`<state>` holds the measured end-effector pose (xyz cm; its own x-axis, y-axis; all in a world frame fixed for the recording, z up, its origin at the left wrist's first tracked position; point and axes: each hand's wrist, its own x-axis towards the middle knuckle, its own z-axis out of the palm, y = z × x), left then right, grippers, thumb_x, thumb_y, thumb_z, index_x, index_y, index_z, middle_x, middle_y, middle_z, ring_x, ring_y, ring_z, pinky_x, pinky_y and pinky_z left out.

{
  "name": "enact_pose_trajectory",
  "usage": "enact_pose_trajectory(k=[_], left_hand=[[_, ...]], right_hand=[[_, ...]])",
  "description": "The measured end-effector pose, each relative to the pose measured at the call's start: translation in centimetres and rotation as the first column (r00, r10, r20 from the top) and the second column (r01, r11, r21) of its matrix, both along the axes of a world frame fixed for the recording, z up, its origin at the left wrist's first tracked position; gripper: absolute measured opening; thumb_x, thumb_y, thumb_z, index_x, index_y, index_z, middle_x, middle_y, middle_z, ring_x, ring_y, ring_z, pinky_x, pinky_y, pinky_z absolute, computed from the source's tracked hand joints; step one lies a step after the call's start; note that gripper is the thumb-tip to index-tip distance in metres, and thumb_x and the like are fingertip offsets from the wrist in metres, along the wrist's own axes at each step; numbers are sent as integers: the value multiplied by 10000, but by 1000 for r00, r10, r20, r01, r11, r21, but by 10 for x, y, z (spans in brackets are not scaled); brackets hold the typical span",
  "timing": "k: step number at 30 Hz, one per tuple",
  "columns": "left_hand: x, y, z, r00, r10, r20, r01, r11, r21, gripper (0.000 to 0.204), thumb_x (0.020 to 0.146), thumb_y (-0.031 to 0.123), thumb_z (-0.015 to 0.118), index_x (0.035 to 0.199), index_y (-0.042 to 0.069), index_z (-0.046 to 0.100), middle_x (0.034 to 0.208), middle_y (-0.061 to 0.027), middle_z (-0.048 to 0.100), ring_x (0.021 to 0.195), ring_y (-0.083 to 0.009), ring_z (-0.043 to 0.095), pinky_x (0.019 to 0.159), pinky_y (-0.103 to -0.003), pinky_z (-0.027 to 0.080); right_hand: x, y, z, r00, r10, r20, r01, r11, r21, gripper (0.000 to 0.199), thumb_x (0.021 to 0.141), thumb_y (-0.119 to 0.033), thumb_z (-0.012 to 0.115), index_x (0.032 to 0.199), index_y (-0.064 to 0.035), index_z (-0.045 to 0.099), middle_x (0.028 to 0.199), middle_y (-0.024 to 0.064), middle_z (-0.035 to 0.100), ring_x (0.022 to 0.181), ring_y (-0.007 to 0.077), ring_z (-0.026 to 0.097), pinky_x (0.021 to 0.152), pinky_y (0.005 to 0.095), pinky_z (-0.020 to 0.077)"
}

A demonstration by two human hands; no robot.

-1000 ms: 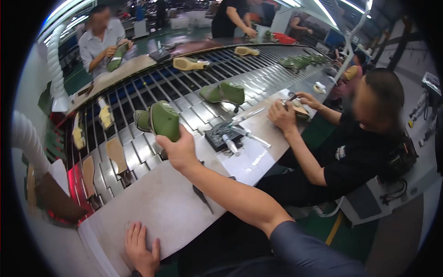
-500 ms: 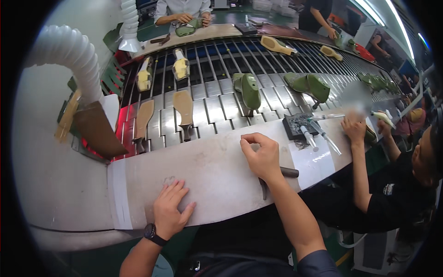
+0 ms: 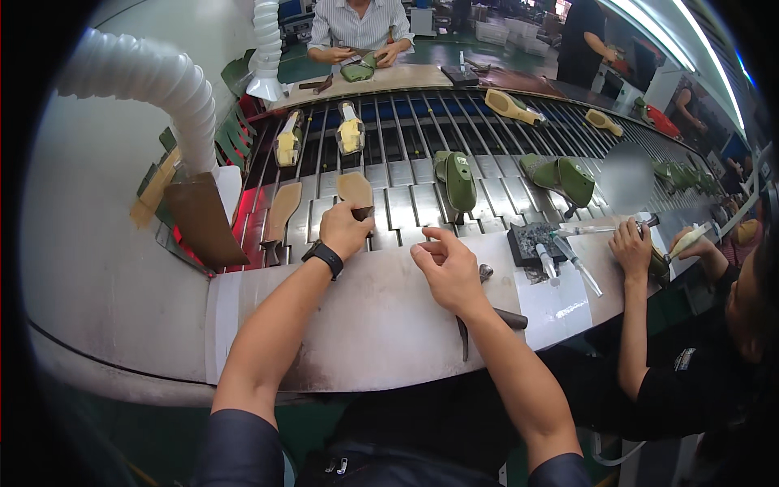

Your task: The person assembles high-heeled shoes along a conveyor line by pressing soles onto shoe lasts by hand and hammering along the edges with a metal hammer.

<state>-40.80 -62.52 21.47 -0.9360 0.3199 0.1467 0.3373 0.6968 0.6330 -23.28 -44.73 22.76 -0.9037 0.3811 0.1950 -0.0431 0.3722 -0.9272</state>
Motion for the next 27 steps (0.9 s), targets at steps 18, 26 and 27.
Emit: enact_pose_trajectory(k=[18,26,27], left_hand=[[-237,66,-38,987,155,-48,-154,988,27,1197,804,520,884,1568,-171,273,1385,-418,601,1328,-482,611,1129,-460,483],[-360,85,-103,815,555,-164,-577,803,-150,1092,757,462,922,1563,25,329,1506,-310,538,1335,-514,589,1137,-536,495],[-370,64,-96,874,441,-203,-471,871,-141,1005,767,395,898,1538,-13,398,1408,-306,631,1287,-469,642,1125,-500,511]], right_hand=[[-35,12,6,993,85,84,-13,778,-628,327,1049,-150,653,1323,27,671,888,-23,623,749,41,475,660,223,402],[-29,9,13,993,82,90,-16,819,-574,200,1037,-206,687,1147,-38,694,876,-27,617,740,65,534,675,283,464],[-27,10,12,994,25,108,42,819,-573,200,1037,-206,687,1147,-38,694,876,-27,617,740,65,534,675,283,464]])
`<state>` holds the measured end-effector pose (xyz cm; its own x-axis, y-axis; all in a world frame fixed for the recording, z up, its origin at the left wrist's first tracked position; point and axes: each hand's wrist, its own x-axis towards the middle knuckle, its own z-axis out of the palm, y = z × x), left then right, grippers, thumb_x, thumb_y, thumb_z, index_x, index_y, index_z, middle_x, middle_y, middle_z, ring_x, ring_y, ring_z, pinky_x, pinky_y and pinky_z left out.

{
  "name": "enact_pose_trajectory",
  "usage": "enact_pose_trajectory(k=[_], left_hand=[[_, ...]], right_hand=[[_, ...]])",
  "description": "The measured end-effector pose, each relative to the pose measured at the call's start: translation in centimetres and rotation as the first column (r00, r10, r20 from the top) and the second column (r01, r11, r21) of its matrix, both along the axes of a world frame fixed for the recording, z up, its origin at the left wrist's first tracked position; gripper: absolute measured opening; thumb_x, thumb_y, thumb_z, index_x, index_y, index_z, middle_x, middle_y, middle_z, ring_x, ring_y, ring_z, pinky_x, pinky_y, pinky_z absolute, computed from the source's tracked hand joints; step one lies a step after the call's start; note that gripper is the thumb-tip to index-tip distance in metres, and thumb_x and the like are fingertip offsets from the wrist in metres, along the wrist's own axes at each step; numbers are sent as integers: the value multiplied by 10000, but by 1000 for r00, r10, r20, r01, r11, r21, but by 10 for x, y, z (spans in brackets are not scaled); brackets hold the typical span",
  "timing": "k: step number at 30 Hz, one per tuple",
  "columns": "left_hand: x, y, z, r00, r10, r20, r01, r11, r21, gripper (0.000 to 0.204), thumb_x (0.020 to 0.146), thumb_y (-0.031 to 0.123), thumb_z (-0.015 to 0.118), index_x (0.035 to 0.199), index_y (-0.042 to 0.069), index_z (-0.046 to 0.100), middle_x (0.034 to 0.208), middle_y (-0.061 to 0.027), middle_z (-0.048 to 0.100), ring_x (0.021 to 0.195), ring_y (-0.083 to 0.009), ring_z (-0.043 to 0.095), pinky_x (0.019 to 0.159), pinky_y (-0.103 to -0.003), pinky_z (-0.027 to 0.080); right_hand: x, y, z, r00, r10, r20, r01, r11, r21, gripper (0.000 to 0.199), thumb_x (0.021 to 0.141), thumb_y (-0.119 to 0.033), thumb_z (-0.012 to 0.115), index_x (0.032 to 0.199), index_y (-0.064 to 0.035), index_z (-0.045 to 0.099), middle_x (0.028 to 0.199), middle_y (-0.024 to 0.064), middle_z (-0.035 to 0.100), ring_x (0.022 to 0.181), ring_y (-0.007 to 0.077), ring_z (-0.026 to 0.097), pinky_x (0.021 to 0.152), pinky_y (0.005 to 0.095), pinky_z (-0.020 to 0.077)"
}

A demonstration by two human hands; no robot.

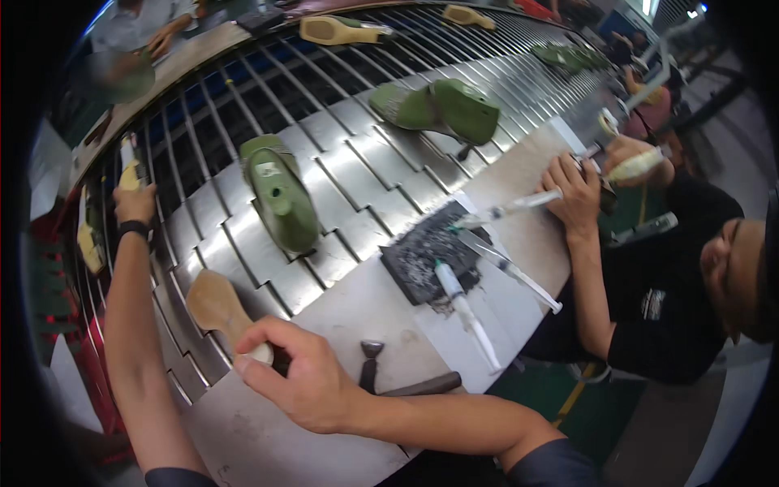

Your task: The person assembles high-heeled shoes along a conveyor line by pressing soles onto shoe lasts by hand and hammering along the edges with a metal hammer.

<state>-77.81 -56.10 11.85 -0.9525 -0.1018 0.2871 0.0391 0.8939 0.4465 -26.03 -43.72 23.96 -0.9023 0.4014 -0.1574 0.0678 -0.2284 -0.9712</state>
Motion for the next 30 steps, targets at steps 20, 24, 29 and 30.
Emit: enact_pose_trajectory(k=[20,24,29,30], left_hand=[[598,-262,159,869,-495,19,485,841,-241,935,736,7,869,1579,48,465,1497,-229,534,1306,-463,586,1065,-509,525],[603,-279,149,872,-467,-147,477,878,42,868,789,23,862,1571,46,486,1418,-226,610,1220,-456,637,1054,-450,530],[605,-293,101,952,-269,-145,304,790,533,731,874,151,891,1483,-27,528,1327,-185,667,1184,-236,660,1023,-375,534],[606,-293,97,953,-274,-131,300,784,543,731,874,151,891,1483,-27,528,1327,-185,667,1184,-236,660,1023,-375,534]], right_hand=[[73,-20,35,796,588,-146,126,75,989,350,807,-137,805,1091,-73,612,853,99,619,759,306,666,708,413,551],[100,-33,28,741,668,69,-46,-52,998,417,802,-223,852,1130,-80,639,879,93,610,763,305,663,730,423,564],[123,-45,9,933,352,-78,-197,679,707,369,922,-175,825,1203,32,704,1134,176,751,1083,271,741,932,371,578],[123,-51,10,951,289,-105,-187,813,551,312,988,-171,771,1196,48,694,1124,147,750,1051,213,731,904,353,577]])
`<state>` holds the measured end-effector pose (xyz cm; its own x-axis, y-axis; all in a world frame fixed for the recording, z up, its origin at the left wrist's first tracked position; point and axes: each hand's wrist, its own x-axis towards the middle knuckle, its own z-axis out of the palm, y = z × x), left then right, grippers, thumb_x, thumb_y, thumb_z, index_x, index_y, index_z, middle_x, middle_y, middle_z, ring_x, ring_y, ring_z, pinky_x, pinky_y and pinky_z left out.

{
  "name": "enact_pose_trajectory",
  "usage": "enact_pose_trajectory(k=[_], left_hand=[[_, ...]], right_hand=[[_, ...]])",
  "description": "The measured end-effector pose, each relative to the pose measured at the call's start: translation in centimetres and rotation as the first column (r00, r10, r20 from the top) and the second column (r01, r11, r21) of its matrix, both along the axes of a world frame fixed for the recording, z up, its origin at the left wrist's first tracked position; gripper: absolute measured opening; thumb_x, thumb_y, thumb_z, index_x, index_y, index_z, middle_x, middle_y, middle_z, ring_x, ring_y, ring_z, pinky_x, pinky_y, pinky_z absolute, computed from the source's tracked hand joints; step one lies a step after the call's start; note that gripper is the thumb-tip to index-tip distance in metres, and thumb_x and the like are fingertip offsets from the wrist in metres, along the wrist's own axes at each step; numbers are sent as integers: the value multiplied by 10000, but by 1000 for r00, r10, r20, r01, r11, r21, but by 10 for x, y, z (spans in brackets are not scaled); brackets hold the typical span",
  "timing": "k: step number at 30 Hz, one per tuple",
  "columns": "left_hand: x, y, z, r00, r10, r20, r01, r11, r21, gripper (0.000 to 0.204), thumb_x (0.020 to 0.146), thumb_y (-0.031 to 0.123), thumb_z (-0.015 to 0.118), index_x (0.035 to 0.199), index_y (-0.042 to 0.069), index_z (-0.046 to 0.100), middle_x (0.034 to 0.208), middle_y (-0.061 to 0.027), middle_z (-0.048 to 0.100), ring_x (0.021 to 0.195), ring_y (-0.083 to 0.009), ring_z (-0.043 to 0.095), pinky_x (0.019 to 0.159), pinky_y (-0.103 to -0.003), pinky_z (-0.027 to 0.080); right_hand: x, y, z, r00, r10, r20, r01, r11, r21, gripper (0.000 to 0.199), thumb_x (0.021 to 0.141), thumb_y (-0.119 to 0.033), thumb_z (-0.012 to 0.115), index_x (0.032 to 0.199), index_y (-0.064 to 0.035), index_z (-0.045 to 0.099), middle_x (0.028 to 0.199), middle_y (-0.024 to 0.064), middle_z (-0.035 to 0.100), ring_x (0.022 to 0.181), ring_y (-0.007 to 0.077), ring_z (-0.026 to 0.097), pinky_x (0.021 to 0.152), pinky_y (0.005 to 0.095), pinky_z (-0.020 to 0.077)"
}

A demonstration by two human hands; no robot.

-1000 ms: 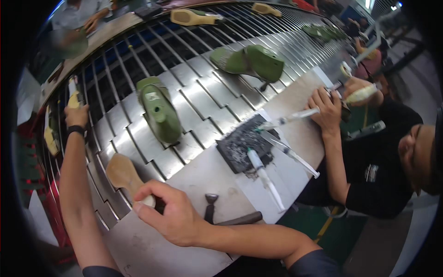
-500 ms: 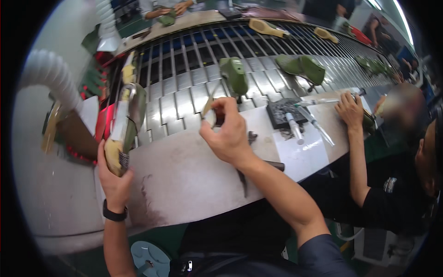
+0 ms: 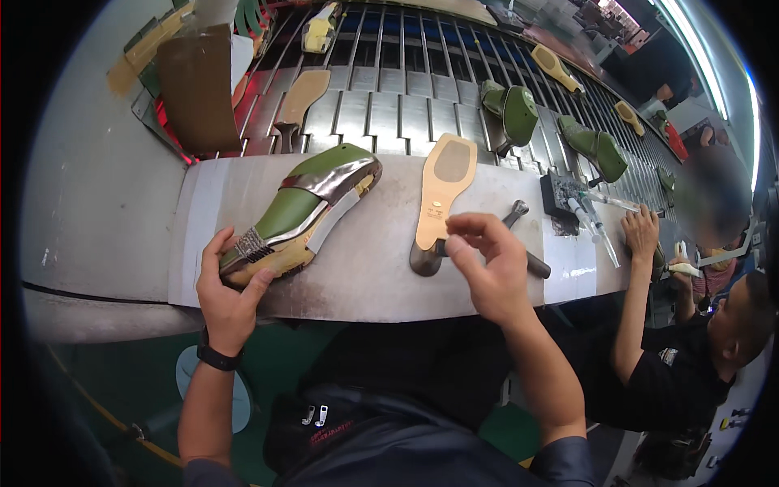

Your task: The person assembles high-heeled shoes along a conveyor line by pressing soles onto shoe lasts by hand and hammering along the edges with a metal hammer.

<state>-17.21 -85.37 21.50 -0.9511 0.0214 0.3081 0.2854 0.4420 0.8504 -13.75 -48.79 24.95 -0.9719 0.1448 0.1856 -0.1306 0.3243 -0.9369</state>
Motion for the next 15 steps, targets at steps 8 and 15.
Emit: enact_pose_trajectory(k=[8,15], left_hand=[[-1,3,-9,996,46,-71,-48,999,-25,618,857,167,899,1356,-17,584,1145,-152,722,1030,-228,714,949,-357,563],[-1,4,-10,982,80,-173,-96,992,-82,616,828,146,894,1337,-19,590,1117,-168,723,1009,-237,724,920,-362,576]], right_hand=[[-37,-60,-20,981,-57,188,131,903,-409,282,1073,-211,682,886,1,673,710,49,673,580,91,590,551,245,460],[-50,-67,-26,976,-147,163,199,905,-376,392,1051,-192,705,708,-74,557,564,-31,546,469,25,447,443,236,330]])
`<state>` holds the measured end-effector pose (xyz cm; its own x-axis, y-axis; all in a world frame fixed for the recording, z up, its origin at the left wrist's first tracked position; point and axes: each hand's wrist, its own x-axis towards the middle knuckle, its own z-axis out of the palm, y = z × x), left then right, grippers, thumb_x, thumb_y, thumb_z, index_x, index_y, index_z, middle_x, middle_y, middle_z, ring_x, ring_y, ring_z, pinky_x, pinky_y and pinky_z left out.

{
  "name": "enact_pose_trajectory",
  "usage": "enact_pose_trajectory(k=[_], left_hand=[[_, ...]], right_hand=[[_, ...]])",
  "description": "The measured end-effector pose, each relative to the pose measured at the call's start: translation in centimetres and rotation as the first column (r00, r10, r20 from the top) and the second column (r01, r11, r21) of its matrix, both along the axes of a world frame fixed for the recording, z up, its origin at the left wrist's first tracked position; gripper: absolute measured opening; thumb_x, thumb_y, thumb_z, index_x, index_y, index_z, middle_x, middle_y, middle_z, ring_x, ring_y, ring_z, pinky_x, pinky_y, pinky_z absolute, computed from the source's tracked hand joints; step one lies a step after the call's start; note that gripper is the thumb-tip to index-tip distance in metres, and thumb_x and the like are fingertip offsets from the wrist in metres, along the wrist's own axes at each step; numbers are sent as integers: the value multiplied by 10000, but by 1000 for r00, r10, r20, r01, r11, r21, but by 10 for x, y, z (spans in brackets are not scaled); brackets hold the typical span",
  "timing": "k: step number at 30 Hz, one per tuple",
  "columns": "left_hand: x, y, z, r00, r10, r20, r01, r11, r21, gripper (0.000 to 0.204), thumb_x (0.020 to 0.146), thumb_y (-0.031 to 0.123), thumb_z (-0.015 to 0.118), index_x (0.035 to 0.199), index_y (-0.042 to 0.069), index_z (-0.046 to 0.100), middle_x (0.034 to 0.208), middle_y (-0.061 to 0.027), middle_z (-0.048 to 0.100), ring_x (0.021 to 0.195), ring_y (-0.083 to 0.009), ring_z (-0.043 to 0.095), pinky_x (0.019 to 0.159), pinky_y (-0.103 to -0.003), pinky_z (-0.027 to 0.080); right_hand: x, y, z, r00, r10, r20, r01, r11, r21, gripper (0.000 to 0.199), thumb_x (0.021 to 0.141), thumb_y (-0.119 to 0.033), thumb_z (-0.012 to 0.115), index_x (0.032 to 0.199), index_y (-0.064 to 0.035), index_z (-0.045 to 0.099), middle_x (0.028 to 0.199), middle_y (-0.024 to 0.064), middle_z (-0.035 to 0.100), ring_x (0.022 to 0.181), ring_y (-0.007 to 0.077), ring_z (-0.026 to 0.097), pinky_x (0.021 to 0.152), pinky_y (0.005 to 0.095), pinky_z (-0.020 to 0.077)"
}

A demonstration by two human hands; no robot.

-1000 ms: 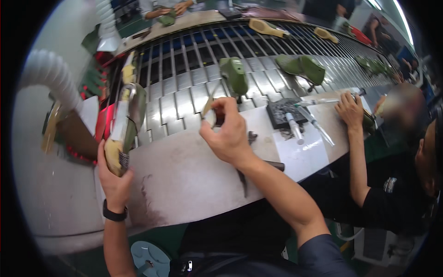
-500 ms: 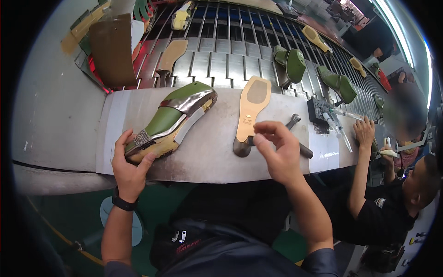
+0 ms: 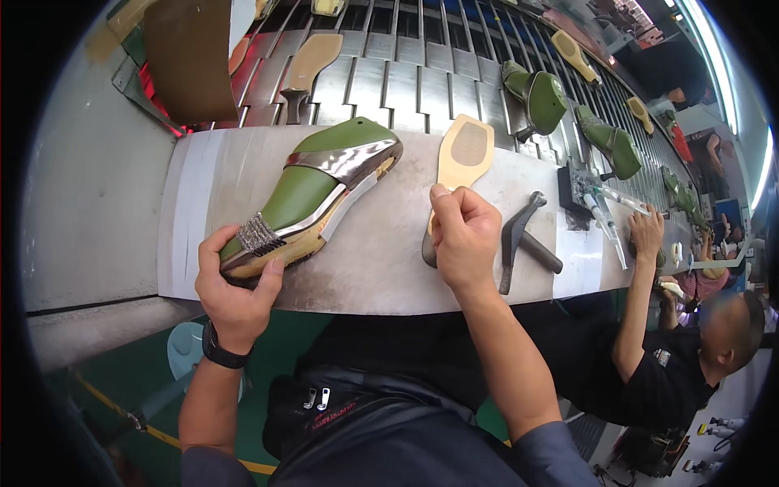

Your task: The person assembles high-heeled shoes along a conveyor line by pressing soles onto shoe lasts by hand and hammering along the edges with a metal hammer.

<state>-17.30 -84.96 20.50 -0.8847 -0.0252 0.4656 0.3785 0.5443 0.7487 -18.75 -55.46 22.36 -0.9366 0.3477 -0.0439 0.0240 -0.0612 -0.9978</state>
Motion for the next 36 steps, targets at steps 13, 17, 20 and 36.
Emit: enact_pose_trajectory(k=[13,17,20,36], left_hand=[[5,-2,-1,998,-12,56,11,1000,11,565,888,122,848,1360,-17,572,1170,-165,709,1044,-245,707,958,-364,559],[4,-8,-8,998,-7,65,7,1000,8,566,900,126,841,1374,-15,566,1248,-151,668,1107,-242,676,1001,-364,536],[2,-8,-10,998,33,60,-33,999,12,571,928,135,826,1406,-13,551,1254,-147,662,1138,-230,660,1022,-365,525],[4,-7,-11,999,25,43,-24,1000,-12,548,989,178,791,1418,-43,529,1268,-156,660,1129,-224,666,1010,-349,530]], right_hand=[[110,31,-8,995,-94,43,103,955,-279,148,1038,-140,712,1068,-23,627,884,103,689,751,193,668,669,339,549],[160,26,-15,997,80,-20,-64,598,-799,179,1094,-157,512,1214,-36,568,1043,140,680,810,225,659,690,396,541],[177,22,-41,997,48,-56,-72,483,-873,311,1034,-163,480,1302,-33,570,1099,130,675,846,224,644,694,403,515],[183,14,-53,998,59,3,-19,372,-928,343,1038,-248,464,1206,-19,656,1019,114,679,779,255,571,638,389,456]])
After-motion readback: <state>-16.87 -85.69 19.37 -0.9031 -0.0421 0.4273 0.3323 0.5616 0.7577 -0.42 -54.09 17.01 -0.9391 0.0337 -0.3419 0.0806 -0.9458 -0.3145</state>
